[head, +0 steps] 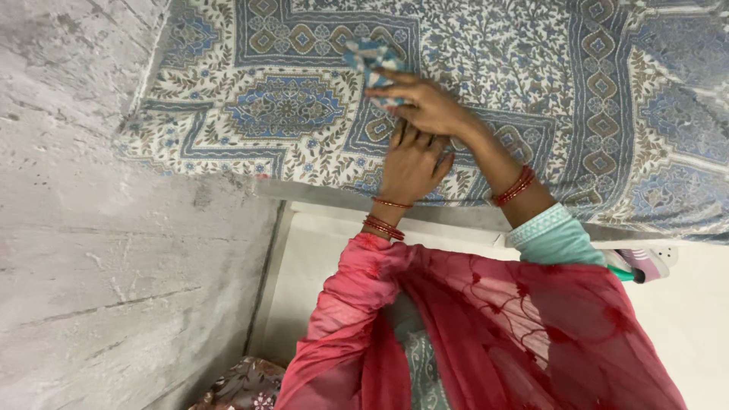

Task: The person wipes a patterned fabric-covered surface with a small cloth, moving the cloth back and forth across the surface. The person uses both hands to hold and move the cloth while cleaning the surface.

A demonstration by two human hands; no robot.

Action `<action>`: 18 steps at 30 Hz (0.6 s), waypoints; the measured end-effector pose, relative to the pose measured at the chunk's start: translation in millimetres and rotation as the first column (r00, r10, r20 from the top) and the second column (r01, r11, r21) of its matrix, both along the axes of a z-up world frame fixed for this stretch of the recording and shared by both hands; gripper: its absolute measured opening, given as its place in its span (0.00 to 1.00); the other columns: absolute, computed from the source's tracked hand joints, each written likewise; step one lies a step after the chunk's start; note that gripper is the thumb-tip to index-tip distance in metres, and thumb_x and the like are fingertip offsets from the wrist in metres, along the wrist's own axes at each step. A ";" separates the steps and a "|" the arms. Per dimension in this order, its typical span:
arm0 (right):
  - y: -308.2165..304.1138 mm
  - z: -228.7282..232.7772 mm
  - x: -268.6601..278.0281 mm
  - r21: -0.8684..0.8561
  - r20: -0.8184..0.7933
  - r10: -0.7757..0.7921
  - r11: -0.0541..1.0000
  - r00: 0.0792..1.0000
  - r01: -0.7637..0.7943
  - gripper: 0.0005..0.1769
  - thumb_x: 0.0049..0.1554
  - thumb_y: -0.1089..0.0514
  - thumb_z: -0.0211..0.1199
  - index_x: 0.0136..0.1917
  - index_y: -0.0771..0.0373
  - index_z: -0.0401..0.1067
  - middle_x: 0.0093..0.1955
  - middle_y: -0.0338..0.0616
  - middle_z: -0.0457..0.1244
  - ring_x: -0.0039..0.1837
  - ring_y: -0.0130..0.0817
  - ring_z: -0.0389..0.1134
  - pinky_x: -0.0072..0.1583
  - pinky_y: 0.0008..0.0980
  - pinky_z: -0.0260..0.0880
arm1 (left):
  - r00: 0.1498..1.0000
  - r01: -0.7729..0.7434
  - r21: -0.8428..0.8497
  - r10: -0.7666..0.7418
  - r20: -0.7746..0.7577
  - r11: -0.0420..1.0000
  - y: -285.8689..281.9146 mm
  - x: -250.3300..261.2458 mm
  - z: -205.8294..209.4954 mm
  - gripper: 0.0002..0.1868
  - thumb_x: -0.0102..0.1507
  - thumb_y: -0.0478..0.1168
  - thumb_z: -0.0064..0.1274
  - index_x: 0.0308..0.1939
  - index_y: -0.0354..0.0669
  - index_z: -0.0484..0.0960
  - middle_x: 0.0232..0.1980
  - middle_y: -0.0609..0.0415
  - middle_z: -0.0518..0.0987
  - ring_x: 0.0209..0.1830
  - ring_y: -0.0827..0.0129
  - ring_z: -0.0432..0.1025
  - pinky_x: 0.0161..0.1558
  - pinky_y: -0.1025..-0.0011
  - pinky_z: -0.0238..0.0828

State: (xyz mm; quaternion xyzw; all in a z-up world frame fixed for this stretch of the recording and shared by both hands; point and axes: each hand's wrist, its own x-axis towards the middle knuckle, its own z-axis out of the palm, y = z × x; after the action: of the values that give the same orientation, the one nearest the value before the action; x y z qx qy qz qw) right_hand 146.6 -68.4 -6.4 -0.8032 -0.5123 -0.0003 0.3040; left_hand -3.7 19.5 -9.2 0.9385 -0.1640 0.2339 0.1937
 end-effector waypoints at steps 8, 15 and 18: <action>-41.9 12.1 9.1 0.200 0.096 -0.736 0.674 0.670 0.711 0.20 0.65 0.68 0.62 0.69 0.56 0.77 0.79 0.63 0.52 0.76 0.61 0.56 0.71 0.46 0.66 | 0.940 -0.281 -0.005 0.276 0.199 0.960 89.6 -15.7 1.1 0.22 0.67 0.49 0.47 0.60 0.43 0.81 0.70 0.42 0.72 0.73 0.45 0.63 0.75 0.42 0.47; 33.4 -0.8 -80.1 0.034 0.109 -0.318 0.948 0.942 0.316 0.37 0.53 0.77 0.58 0.72 0.53 0.73 0.82 0.48 0.53 0.79 0.53 0.53 0.74 0.48 0.65 | 0.913 -0.374 -0.010 0.370 0.170 0.927 86.3 -18.9 -2.4 0.24 0.68 0.48 0.44 0.61 0.39 0.81 0.68 0.45 0.75 0.72 0.49 0.66 0.76 0.46 0.54; 38.5 5.5 -69.9 0.179 -0.055 -0.246 0.951 0.968 0.252 0.28 0.56 0.76 0.57 0.66 0.55 0.70 0.83 0.46 0.52 0.82 0.56 0.50 0.64 0.39 0.71 | 0.912 -0.364 -0.038 0.365 0.186 0.931 88.7 -20.5 -1.7 0.23 0.67 0.47 0.44 0.60 0.39 0.81 0.69 0.45 0.75 0.71 0.49 0.67 0.76 0.47 0.54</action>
State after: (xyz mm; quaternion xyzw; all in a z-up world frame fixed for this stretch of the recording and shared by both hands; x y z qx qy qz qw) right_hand 76.8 -30.0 -0.9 -0.8297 -0.3997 -0.0731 0.3827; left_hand -24.3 108.2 -10.8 0.9257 -0.0036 0.3547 0.1315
